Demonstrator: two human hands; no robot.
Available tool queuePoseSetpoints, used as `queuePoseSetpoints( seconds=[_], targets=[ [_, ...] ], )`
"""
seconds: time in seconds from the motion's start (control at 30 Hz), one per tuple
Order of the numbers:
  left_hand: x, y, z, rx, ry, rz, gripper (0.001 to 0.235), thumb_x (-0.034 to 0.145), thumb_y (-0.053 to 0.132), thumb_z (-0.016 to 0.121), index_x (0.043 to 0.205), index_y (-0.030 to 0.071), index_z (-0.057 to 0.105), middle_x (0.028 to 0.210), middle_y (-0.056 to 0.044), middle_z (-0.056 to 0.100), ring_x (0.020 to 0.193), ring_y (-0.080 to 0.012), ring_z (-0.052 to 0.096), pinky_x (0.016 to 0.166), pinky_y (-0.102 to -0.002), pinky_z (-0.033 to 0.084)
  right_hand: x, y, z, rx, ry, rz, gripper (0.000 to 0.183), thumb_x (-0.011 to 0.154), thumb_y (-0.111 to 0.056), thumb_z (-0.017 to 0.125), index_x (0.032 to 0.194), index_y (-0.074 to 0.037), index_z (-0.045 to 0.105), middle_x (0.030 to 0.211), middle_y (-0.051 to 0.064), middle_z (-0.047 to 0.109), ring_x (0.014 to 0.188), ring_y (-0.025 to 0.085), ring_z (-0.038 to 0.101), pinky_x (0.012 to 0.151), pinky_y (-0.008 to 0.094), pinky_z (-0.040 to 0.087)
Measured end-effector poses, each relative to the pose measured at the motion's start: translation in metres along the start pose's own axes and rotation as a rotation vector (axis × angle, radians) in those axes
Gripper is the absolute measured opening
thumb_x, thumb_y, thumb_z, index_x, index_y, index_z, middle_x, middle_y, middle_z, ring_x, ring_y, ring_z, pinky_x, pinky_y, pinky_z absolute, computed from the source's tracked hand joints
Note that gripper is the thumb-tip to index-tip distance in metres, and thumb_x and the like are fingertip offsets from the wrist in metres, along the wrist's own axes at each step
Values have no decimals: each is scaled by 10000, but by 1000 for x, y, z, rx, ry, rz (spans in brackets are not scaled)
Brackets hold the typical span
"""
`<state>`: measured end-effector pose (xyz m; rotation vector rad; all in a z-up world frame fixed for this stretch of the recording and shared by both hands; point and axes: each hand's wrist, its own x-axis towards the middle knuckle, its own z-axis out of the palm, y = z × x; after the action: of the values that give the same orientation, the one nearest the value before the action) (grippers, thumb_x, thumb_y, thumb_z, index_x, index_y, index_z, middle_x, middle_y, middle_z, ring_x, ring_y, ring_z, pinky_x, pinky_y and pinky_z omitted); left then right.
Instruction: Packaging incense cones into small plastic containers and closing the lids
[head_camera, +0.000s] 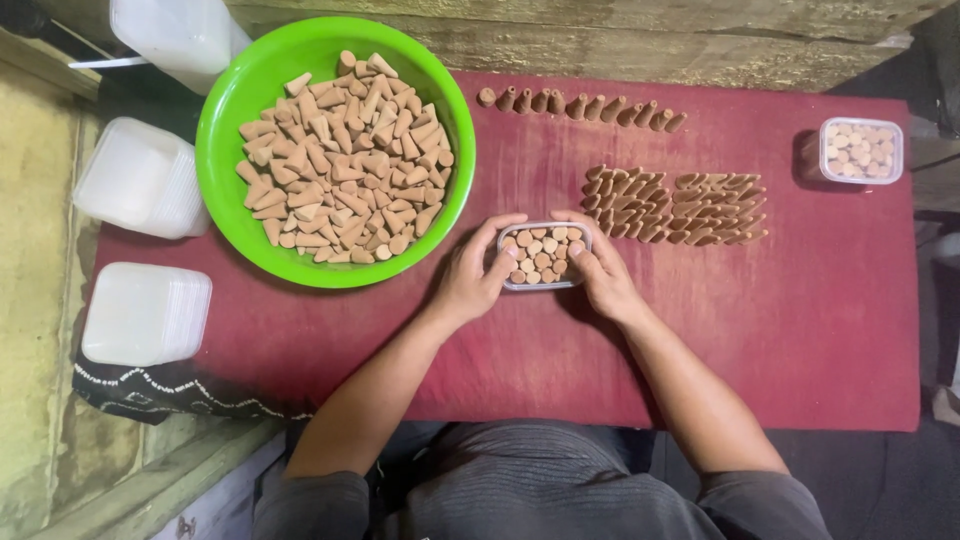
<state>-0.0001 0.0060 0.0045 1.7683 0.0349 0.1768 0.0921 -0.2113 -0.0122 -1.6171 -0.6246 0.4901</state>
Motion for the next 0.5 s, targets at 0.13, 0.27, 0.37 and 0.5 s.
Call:
queuePoseSetpoints(
  seconds=[0.13, 0.27, 0.37, 0.5],
  targets=[
    [-1, 2, 0, -23, 12, -1, 381, 978, 222, 569, 1352, 181, 629, 1268, -119, 713, 1229, -323, 648, 1056, -470, 499, 1, -15, 7, -45, -2, 14, 507, 1032, -327, 481, 1498, -132, 527, 1147, 186, 620, 1027, 287, 589, 894, 479, 513],
    [-2, 7, 3, 3, 29, 15, 384, 971, 344, 652, 1315, 177, 615, 1163, -170, 727, 1158, -401, 664, 1002, -529, 512, 2, -4, 11, -54, 30, -16, 492, 1024, -356, 556, 1453, -116, 530, 1043, 164, 657, 891, 242, 598, 806, 436, 532],
    [-3, 4, 7, 36, 47, 35, 351, 967, 356, 665, 1271, 183, 636, 1102, -146, 744, 1114, -382, 687, 963, -509, 537, 0, 3, 14, -42, 95, -12, 389, 1023, -291, 608, 1364, -103, 597, 882, 126, 671, 781, 202, 607, 706, 361, 517],
    [-3, -1, 10, 15, 54, 57, 310, 963, 334, 674, 1230, 177, 658, 1050, -121, 759, 1072, -360, 709, 927, -495, 554, 0, -5, 14, 23, 130, -3, 308, 1012, -244, 635, 1274, -86, 661, 654, 58, 615, 609, 130, 595, 544, 250, 485]
  ],
)
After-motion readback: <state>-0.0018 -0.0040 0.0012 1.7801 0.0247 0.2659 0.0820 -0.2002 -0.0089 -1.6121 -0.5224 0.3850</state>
